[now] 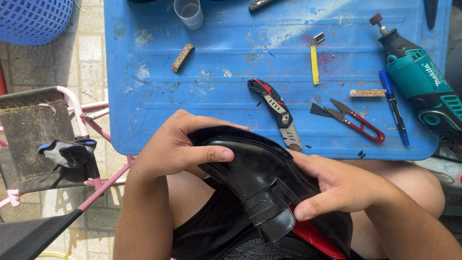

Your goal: The person holds a black leather shoe and uses a utility knife to carefully cut and trim the sole edge. They rotate the shoe to access different sections of the sole and continue trimming along the perimeter.

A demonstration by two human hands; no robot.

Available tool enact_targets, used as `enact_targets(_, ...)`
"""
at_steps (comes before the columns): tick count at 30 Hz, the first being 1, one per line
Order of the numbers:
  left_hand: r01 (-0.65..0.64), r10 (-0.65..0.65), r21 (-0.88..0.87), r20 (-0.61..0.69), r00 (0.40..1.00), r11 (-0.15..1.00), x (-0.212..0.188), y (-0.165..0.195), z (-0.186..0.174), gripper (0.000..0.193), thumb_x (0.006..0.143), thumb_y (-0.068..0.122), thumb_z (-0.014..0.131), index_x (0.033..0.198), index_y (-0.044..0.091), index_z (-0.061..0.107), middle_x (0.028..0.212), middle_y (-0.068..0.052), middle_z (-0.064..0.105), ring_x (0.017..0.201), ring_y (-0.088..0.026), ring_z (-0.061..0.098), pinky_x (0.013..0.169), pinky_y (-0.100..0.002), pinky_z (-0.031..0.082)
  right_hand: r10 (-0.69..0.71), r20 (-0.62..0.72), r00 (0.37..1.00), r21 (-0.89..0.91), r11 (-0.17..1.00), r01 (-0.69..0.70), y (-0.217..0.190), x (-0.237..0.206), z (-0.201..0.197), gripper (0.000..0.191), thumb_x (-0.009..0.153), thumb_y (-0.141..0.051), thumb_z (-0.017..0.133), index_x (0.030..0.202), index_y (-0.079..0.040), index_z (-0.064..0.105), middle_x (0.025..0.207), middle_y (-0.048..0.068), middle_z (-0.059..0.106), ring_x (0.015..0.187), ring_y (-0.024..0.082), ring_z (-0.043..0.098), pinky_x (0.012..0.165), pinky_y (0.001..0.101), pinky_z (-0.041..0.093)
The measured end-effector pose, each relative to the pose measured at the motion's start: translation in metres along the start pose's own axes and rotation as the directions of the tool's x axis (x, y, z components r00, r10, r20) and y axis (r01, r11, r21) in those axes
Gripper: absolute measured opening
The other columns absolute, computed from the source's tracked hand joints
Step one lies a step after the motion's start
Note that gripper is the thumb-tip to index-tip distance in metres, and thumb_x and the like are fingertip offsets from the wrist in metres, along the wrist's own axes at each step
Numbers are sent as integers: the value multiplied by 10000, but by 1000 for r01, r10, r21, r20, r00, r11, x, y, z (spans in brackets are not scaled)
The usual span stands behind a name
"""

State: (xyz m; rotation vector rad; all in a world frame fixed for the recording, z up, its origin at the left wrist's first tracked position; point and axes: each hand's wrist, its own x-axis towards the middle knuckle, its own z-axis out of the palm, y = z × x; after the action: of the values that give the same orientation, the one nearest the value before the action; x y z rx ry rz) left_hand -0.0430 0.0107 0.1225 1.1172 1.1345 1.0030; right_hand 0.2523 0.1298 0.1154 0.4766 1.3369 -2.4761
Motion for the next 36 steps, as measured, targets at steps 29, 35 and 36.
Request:
enact_targets(29, -232, 98, 639, 238, 966, 733, -23, -7, 45, 676, 697, 495, 795, 1224, 80, 711, 1068, -91, 770, 952, -308, 727, 756, -409, 564, 71, 47, 996, -656, 754, -22, 2, 13, 15, 884, 811, -533, 786, 1491, -61, 474, 981, 111, 761, 814, 233, 778, 677, 317, 603)
enact_targets(35, -316, 186, 616, 268, 945, 722, -25, -19, 47, 565, 806, 463, 756, 1242, 105, 726, 1121, -61, 776, 951, -271, 748, 768, -371, 575, 198, 53, 979, -596, 793, -128, -5, 16, 15, 857, 783, -547, 756, 1466, -104, 487, 771, 64, 780, 639, 186, 772, 561, 300, 591)
enact_targets(36, -308, 188, 614, 254, 949, 726, -26, -21, 48, 557, 807, 460, 756, 1242, 112, 730, 1124, -56, 778, 953, -264, 750, 774, -364, 579, 206, 40, 978, -597, 790, -142, -5, 17, 16, 871, 771, -547, 756, 1478, -116, 488, 783, 67, 777, 633, 184, 770, 555, 302, 591)
